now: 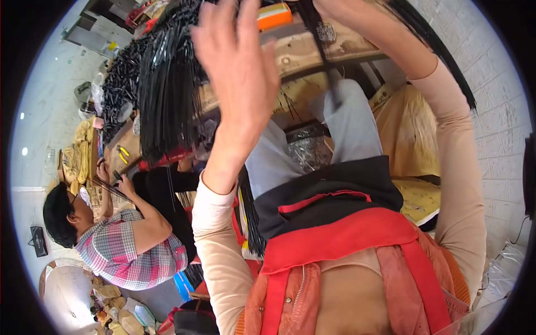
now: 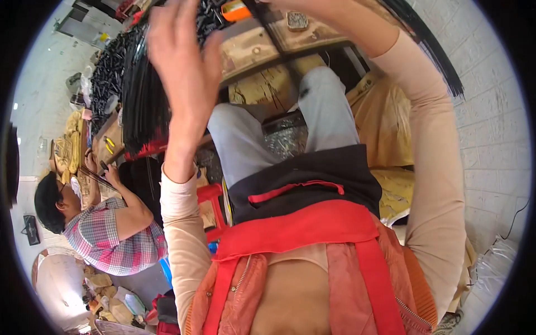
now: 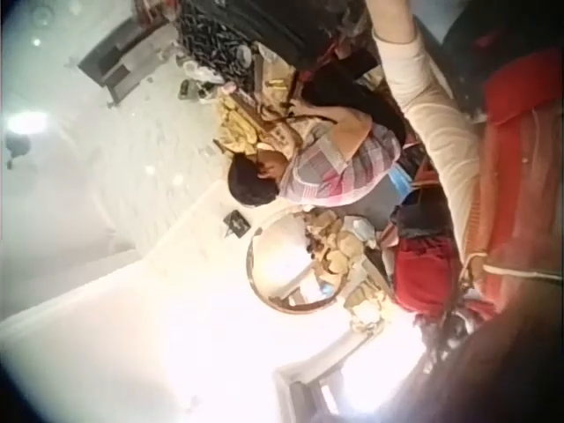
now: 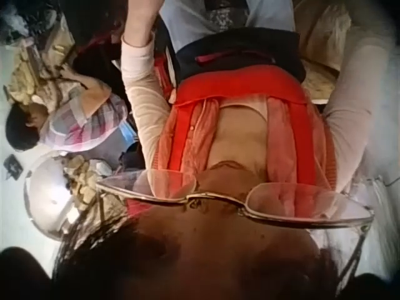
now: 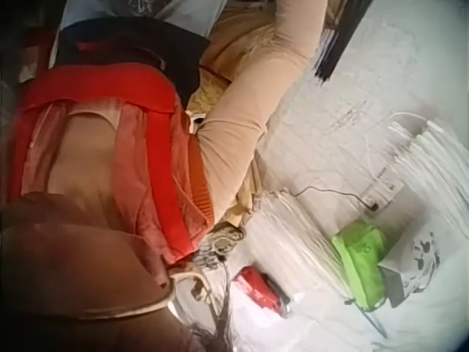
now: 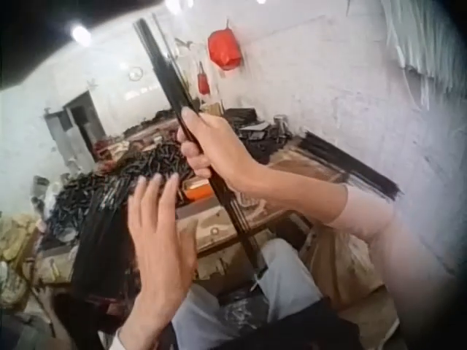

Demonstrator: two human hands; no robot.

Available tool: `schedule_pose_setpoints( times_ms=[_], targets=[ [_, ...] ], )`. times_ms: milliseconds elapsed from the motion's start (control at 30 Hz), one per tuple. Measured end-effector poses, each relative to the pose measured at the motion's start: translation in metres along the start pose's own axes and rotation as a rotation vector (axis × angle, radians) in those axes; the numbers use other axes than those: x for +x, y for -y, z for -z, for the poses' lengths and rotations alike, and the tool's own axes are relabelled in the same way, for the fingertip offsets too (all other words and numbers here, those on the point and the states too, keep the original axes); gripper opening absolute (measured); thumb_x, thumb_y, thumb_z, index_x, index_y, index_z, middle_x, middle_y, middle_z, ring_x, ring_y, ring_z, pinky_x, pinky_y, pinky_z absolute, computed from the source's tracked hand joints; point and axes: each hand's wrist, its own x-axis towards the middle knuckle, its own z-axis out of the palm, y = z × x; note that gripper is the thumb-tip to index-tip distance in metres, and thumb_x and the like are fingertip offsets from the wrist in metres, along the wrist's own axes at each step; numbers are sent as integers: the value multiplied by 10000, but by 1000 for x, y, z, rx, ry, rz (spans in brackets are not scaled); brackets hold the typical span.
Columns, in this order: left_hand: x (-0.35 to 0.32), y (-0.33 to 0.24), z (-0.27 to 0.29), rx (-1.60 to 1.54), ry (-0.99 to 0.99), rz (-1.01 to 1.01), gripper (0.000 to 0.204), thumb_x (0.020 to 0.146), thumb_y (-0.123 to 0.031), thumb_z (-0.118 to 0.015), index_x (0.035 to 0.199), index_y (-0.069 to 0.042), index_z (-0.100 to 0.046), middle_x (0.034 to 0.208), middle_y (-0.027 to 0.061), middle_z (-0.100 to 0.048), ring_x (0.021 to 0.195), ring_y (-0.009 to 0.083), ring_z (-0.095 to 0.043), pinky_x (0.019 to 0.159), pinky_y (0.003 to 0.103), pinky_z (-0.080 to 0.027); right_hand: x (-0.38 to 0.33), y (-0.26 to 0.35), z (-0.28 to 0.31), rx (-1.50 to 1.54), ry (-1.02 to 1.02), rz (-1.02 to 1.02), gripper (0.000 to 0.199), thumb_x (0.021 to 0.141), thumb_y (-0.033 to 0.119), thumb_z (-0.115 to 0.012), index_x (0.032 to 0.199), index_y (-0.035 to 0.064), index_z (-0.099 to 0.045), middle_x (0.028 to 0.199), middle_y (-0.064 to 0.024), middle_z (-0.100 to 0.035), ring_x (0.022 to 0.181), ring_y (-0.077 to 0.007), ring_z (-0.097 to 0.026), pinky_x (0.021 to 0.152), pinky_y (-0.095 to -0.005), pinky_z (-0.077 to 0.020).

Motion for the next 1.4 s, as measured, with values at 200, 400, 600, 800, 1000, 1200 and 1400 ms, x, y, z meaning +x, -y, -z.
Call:
schedule_pose_setpoints(
  times_ms=[200,400,600,800,1000,1200,1400],
  targets=[
    [-126,58,-138,-1255,745,478,574,815,-151,-747,1301,22,-493,1126,202,-626,1026,300,-620,895,385,-488,-102,-161,3,-170,-246,-26,363,1046,334,-409,812,69,-493,615,42,-424,496,-35,-365,450,-211,-311],
    [-227,37,-133,-938,1082,480,511,848,-153,-691,1269,61,-494,1139,187,-657,1021,275,-645,880,385,-497,-201,-218,-9,6,-349,-351,280,1042,267,-422,872,70,-528,590,50,-432,500,-42,-383,448,-227,-308],
    [-310,15,-137,-1139,1104,713,334,882,-144,-681,1152,24,-579,994,164,-679,936,245,-645,826,360,-510,-268,-240,-5,108,-318,-470,189,1036,180,-397,971,35,-499,688,5,-484,577,-64,-436,537,-229,-379],
    [-219,81,-97,-1043,1163,495,242,886,-136,-662,1077,8,-626,885,129,-694,843,220,-671,743,359,-534,-216,-202,-16,108,-241,-388,66,970,71,-486,1005,18,-507,739,-12,-536,610,-78,-489,580,-249,-421],
    [-66,186,-114,-19,408,198,153,842,-85,-604,988,-50,-634,865,134,-636,830,351,-619,684,413,-510,-175,-228,-12,82,-189,-458,75,976,108,-529,938,46,-511,676,21,-482,564,-43,-447,527,-212,-362],
    [-32,227,-156,398,463,-9,316,714,-41,-655,1010,-69,-549,888,79,-596,912,285,-560,766,405,-484,-179,-236,-12,48,-173,-464,79,969,105,-535,922,46,-510,678,27,-471,561,-41,-429,525,-211,-355],
    [-54,252,-164,297,432,3,430,697,-23,-660,1111,-68,-554,931,87,-606,973,283,-576,802,401,-478,-183,-236,-8,71,-223,-467,65,962,95,-540,929,47,-513,688,28,-473,569,-40,-432,525,-207,-352]
  ],
)
